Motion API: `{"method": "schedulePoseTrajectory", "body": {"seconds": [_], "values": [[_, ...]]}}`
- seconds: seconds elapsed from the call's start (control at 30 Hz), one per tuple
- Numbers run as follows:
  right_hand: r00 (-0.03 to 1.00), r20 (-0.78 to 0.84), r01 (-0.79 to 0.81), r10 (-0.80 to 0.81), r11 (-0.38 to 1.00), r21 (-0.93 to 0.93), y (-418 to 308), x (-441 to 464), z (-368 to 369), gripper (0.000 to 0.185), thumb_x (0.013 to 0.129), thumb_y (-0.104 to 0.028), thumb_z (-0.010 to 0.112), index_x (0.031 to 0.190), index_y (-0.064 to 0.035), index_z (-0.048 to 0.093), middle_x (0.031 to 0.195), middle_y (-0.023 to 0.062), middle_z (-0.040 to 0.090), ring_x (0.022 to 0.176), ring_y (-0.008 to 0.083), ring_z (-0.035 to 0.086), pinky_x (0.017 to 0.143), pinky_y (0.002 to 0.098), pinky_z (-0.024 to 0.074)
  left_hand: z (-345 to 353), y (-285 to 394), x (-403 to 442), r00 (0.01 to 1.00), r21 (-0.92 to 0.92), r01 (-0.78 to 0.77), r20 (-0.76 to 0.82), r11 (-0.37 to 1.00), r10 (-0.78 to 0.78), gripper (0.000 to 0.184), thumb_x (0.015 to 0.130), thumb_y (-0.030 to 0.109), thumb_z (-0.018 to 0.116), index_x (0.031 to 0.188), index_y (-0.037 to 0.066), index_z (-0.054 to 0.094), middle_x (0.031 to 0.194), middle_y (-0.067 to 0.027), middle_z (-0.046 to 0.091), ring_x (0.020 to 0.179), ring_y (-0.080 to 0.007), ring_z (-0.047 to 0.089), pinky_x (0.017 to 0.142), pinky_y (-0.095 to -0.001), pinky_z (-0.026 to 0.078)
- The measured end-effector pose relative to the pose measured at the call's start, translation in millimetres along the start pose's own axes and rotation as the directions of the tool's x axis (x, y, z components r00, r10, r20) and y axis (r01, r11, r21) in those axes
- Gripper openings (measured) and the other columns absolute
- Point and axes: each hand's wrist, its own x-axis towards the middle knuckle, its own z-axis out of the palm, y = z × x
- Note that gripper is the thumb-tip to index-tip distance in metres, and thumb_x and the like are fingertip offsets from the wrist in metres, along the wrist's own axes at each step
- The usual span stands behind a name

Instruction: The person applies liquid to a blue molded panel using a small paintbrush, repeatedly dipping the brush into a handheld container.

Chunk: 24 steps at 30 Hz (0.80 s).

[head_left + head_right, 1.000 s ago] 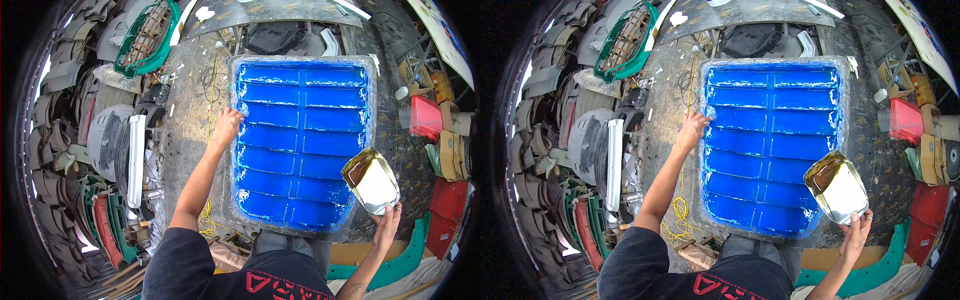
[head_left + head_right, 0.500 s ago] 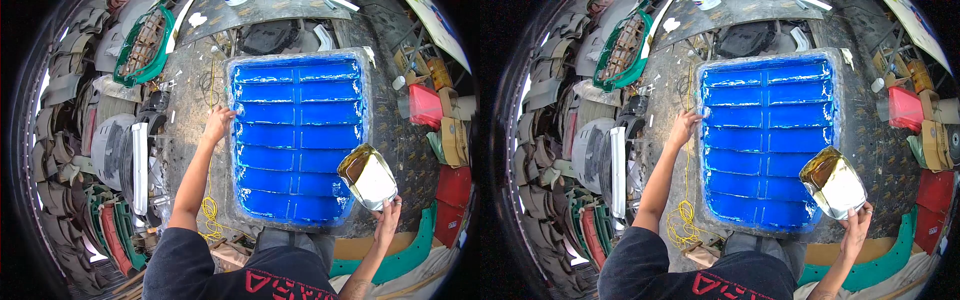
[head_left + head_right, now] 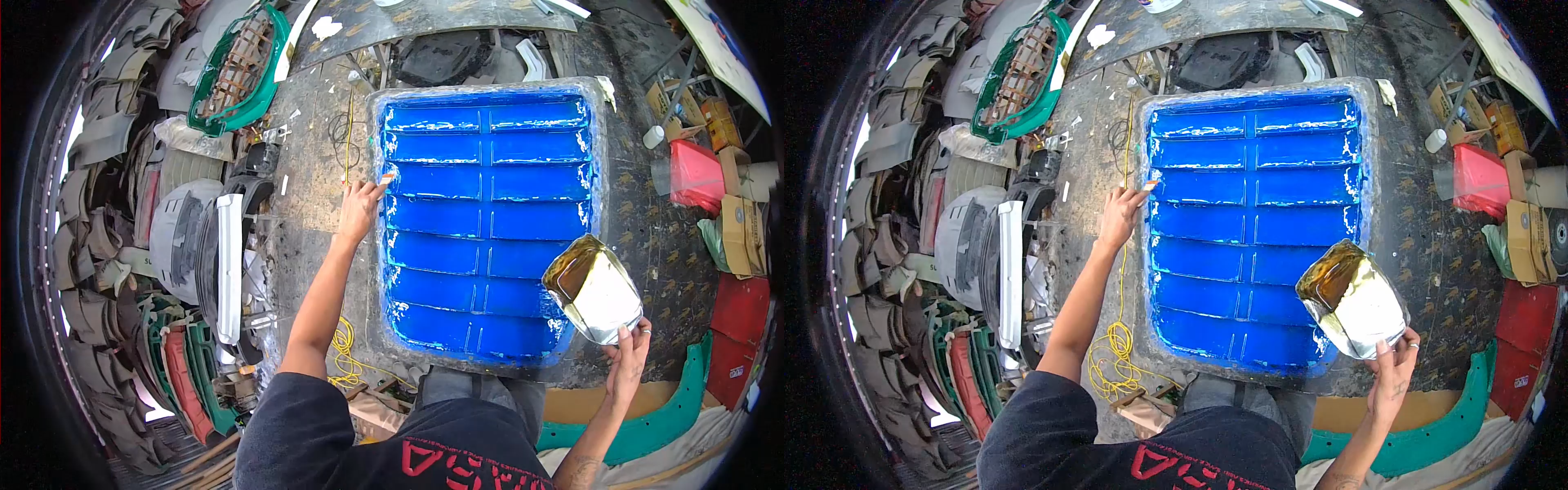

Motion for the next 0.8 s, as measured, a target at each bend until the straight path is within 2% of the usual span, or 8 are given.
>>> {"method": "schedulePoseTrajectory", "body": {"seconds": [0.1, 0.23, 0.3, 0.37, 0.53, 0.57, 0.7, 0.8], "values": [[1.000, 0.012, -0.005, 0.005, 1.000, 0.002, 0, 2, -2, 0.057, 0.087, -0.026, 0.066, 0.130, -0.0056, 0.035, 0.124, 0.0092, 0.052, 0.107, 0.0168, 0.054, 0.069, 0.0271, 0.0534, 9, 2, -13, 0.996, 0.073, -0.065, 0.061, 0.995, 0.060, 0.040, 0.078, 0.002, 0.058, 0.117, 0.012, 0.064, 0.099, -0.0056, 0.061, 0.097, -0.0292, 0.053, 0.086, -0.0419, 0.041], [1.000, 0.031, 0.001, -0.002, 1.000, 0.031, 0, 3, -4, 0.057, 0.087, -0.026, 0.066, 0.130, -0.0059, 0.035, 0.124, 0.0095, 0.052, 0.108, 0.0174, 0.054, 0.071, 0.0286, 0.0541, -14, 19, -24, 0.997, -0.044, -0.009, 0.071, 0.999, 0.012, 0.041, 0.080, 0.004, 0.059, 0.118, 0.016, 0.065, 0.096, -0.0056, 0.060, 0.095, -0.0288, 0.052, 0.084, -0.0418, 0.041], [0.999, -0.004, 0.036, -0.036, 0.999, -0.017, 0, 5, -2, 0.053, 0.088, -0.029, 0.064, 0.128, -0.0073, 0.039, 0.124, 0.0085, 0.053, 0.101, 0.0145, 0.059, 0.066, 0.0253, 0.0551, -3, 14, -8, 1.000, -0.025, 0.000, 0.017, 1.000, 0.001, 0.038, 0.082, 0.005, 0.059, 0.117, 0.018, 0.066, 0.093, -0.0064, 0.060, 0.091, -0.0289, 0.052, 0.081, -0.0410, 0.042], [0.999, 0.004, 0.036, -0.035, 0.999, -0.022, -2, 8, -2, 0.053, 0.087, -0.029, 0.065, 0.128, -0.0072, 0.039, 0.124, 0.0089, 0.053, 0.102, 0.0146, 0.059, 0.066, 0.0252, 0.0552, 14, 10, 17, 0.990, -0.058, 0.037, -0.135, 0.998, -0.044, 0.033, 0.085, 0.006, 0.059, 0.115, 0.017, 0.067, 0.090, -0.0074, 0.061, 0.088, -0.0287, 0.052, 0.078, -0.0406, 0.042], [1.000, 0.007, 0.016, -0.016, 1.000, -0.024, -3, 9, -8, 0.054, 0.087, -0.030, 0.065, 0.129, -0.0072, 0.039, 0.125, 0.0088, 0.052, 0.103, 0.0145, 0.058, 0.067, 0.0261, 0.0546, 54, 26, 44, 0.967, -0.022, 0.120, -0.224, 0.993, -0.122, 0.021, 0.087, 0.013, 0.057, 0.101, 0.001, 0.066, 0.092, -0.0140, 0.064, 0.090, -0.0320, 0.056, 0.081, -0.0437, 0.044], [1.000, 0.016, -0.004, 0.005, 1.000, -0.015, -4, 10, -9, 0.057, 0.086, -0.028, 0.067, 0.129, -0.0062, 0.037, 0.122, 0.0093, 0.053, 0.104, 0.0152, 0.056, 0.070, 0.0270, 0.0537, 60, 38, 50, 0.967, -0.024, 0.118, -0.223, 0.993, -0.120, 0.021, 0.087, 0.013, 0.057, 0.101, 0.001, 0.066, 0.092, -0.0140, 0.064, 0.090, -0.0320, 0.056, 0.081, -0.0437, 0.044], [0.999, 0.027, -0.021, 0.022, 1.000, -0.020, -5, 13, -14, 0.061, 0.083, -0.026, 0.069, 0.129, -0.0048, 0.036, 0.117, 0.0085, 0.053, 0.104, 0.0150, 0.054, 0.073, 0.0253, 0.0511, 81, 86, 79, 0.945, -0.181, 0.157, -0.258, 0.971, -0.201, 0.017, 0.088, 0.012, 0.055, 0.085, 0.002, 0.068, 0.086, -0.0147, 0.065, 0.086, -0.0337, 0.057, 0.077, -0.0447, 0.045], [0.998, 0.044, -0.036, 0.037, 0.999, -0.033, -6, 19, -19, 0.061, 0.082, -0.026, 0.071, 0.128, -0.0053, 0.036, 0.115, 0.0077, 0.053, 0.103, 0.0140, 0.054, 0.071, 0.0242, 0.0497, 76, 129, 95, 0.947, -0.382, 0.059, -0.272, 0.922, -0.173, 0.016, 0.088, 0.013, 0.058, 0.083, 0.002, 0.068, 0.086, -0.0148, 0.067, 0.085, -0.0335, 0.059, 0.078, -0.0434, 0.045]]}}
